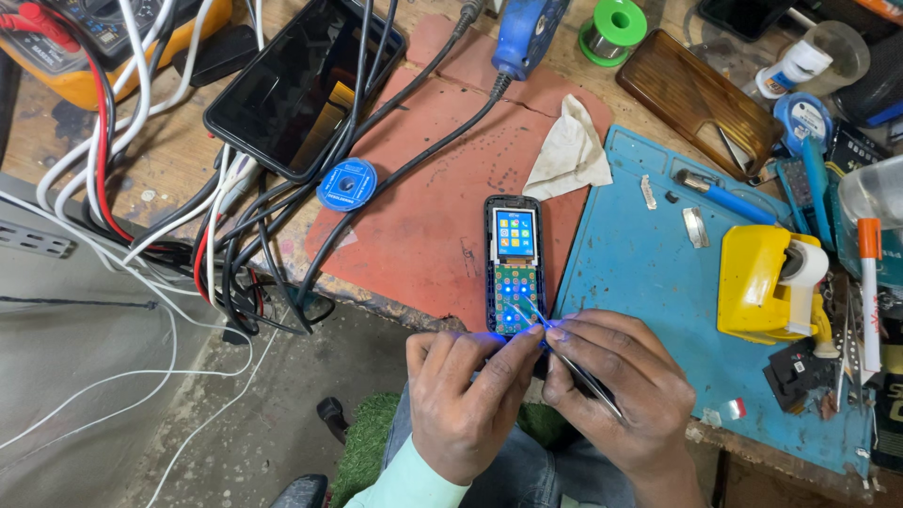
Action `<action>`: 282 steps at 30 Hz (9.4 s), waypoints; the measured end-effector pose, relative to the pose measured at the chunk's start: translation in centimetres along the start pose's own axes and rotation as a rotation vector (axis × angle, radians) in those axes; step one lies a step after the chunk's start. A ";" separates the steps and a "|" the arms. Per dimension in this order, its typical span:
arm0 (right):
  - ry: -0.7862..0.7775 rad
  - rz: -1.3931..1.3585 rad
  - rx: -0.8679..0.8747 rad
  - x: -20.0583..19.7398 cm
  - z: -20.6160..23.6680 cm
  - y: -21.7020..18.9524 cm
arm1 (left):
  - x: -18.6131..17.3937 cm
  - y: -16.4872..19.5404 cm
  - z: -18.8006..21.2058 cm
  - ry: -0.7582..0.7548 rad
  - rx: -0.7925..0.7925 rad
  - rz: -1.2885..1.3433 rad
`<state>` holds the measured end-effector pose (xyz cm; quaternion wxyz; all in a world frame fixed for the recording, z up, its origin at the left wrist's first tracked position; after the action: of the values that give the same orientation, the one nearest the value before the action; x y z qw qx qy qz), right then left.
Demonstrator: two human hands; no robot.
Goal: The person disassembles a mobile phone by removing the battery and back cover, then uses tweezers and a screwdriver to manipulate the internal circuit board and keypad. The phone is opened, inspected, and partially reassembled during the process.
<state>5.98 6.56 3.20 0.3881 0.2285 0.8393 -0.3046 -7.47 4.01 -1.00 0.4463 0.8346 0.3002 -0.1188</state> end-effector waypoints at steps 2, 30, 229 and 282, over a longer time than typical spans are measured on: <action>-0.001 -0.005 0.018 0.1 0.0 0.1 | 0.0 0.0 -0.1 -0.002 -0.006 0.000; -0.001 -0.116 0.129 -0.2 0.2 0.9 | 0.4 0.3 -0.6 -0.040 -0.057 -0.052; 0.126 -0.161 0.191 0.5 0.7 1.8 | 1.5 -1.1 0.4 0.243 -0.087 -0.008; 0.043 -0.105 -0.013 0.7 0.9 1.7 | 1.5 -0.2 -0.9 0.114 0.046 -0.028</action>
<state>7.11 7.23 1.65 0.3548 0.1884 0.8602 -0.3142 -6.44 5.45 -1.29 0.4076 0.8456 0.3341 -0.0843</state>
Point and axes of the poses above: each hand's wrist, its own z-axis away from the middle knuckle, its own x-axis out of the palm, y = z × x, the point moved 8 cm from there along -z, towards the middle knuckle, and after that the axes turned 4 degrees about -y, right-handed, at the moved point
